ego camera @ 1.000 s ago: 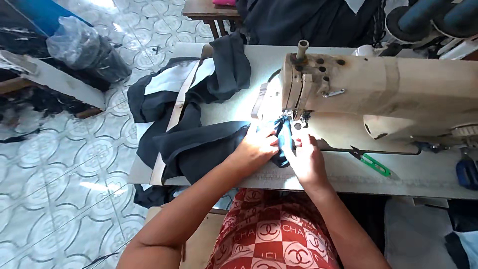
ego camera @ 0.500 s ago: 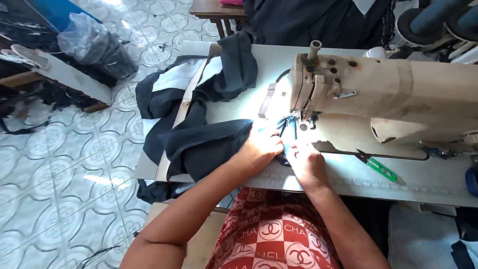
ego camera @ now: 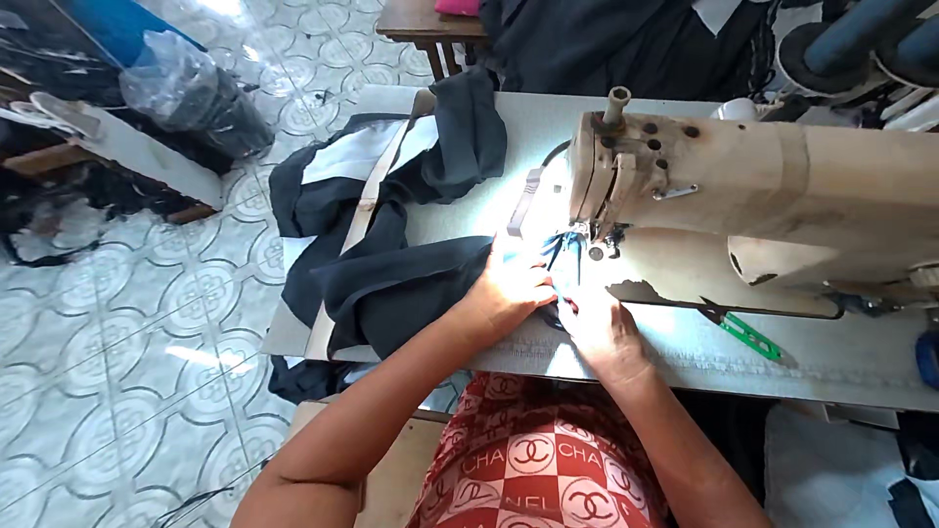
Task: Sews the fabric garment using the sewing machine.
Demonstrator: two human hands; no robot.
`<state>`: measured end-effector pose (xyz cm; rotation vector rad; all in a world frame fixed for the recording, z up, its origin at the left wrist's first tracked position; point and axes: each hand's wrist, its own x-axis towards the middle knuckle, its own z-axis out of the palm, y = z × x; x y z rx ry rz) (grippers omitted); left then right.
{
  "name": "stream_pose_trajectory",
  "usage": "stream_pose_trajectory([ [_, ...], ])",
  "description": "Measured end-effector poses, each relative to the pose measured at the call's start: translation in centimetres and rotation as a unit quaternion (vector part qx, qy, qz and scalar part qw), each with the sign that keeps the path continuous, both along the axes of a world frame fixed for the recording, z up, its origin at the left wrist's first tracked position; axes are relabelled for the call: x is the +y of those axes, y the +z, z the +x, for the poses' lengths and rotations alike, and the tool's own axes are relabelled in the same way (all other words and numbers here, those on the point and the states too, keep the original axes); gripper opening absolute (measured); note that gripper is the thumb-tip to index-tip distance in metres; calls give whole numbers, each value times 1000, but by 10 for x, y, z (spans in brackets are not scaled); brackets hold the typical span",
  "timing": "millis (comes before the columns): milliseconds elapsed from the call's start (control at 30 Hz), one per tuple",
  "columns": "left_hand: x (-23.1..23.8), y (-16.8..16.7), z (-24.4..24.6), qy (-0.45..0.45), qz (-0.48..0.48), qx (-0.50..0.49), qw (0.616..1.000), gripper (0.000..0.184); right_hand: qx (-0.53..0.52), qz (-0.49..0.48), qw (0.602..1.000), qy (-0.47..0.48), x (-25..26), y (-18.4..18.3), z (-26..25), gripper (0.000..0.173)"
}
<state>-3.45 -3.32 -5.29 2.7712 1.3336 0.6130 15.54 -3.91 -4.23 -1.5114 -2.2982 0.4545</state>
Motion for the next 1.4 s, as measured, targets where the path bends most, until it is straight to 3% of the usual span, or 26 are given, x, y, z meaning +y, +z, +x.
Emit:
stream_pose_trajectory([
  [367, 3, 6, 0, 15, -10, 22, 1000, 29, -14, 102, 995, 0, -9, -21, 0, 25],
  [567, 26, 5, -6, 42, -27, 37, 998, 33, 48, 79, 996, -17, 20, -21, -5, 21],
  [767, 39, 1, -5, 54, -23, 21, 998, 36, 14, 42, 997, -61, 37, -15, -13, 22],
  [900, 39, -3, -3, 64, -49, 23, 996, 35, 21, 85, 995, -42, 41, -25, -8, 23],
  [1000, 36, -7, 1, 114, -67, -20, 991, 36, 81, 16, 994, -67, 32, -16, 4, 23],
  [1067, 35, -2, 4, 166, -133, -81, 974, 36, 185, -98, 972, -104, 21, -11, 12, 25],
  [1133, 37, 4, 7, 205, -180, -117, 955, 29, 270, -245, 923, -126, 13, -5, 9, 21],
  [1267, 38, 10, 8, 196, -219, -120, 948, 34, 398, -242, 876, -128, 18, -9, -11, 27],
  [1333, 35, 8, 2, 134, -177, -117, 968, 43, 461, -244, 843, -130, 24, -13, -16, 21],
  [1400, 29, 9, -3, 63, -91, -87, 990, 50, 527, -296, 783, -143, 20, -8, -16, 14],
])
